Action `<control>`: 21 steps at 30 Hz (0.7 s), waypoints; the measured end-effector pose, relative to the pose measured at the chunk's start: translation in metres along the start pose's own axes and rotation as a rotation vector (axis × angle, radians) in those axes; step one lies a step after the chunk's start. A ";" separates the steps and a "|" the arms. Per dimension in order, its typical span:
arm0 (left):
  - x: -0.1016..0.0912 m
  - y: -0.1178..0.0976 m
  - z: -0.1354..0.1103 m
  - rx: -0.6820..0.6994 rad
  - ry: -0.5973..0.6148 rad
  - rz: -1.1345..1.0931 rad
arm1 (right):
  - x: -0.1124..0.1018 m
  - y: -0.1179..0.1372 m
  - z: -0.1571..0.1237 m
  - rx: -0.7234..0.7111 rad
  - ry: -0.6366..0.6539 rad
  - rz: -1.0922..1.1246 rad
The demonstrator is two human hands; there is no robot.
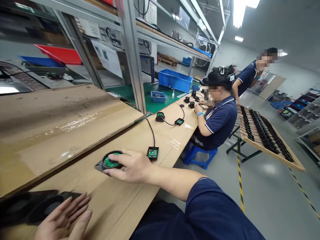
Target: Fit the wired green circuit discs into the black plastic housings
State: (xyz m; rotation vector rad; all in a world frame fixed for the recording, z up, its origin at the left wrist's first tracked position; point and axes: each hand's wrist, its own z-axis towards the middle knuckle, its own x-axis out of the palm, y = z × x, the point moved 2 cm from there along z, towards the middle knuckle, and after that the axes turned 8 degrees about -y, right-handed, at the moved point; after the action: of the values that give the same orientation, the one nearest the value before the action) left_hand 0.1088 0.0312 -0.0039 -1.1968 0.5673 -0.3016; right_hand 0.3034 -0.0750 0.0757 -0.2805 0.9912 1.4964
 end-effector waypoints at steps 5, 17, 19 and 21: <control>0.001 -0.003 -0.005 0.036 -0.059 -0.008 | 0.007 -0.006 -0.013 -0.004 0.159 -0.029; -0.001 -0.017 -0.008 0.142 -0.087 0.194 | 0.004 -0.014 -0.012 0.042 0.221 -0.039; -0.002 -0.020 -0.009 0.179 -0.087 0.206 | -0.002 -0.009 -0.019 0.060 0.211 -0.044; -0.002 -0.023 -0.009 0.209 -0.090 0.216 | -0.013 -0.004 -0.033 0.056 0.211 0.033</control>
State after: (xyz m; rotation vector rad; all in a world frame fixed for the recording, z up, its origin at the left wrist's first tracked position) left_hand 0.1038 0.0166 0.0158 -0.9339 0.5662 -0.1194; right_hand 0.2972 -0.1076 0.0630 -0.3893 1.2080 1.4879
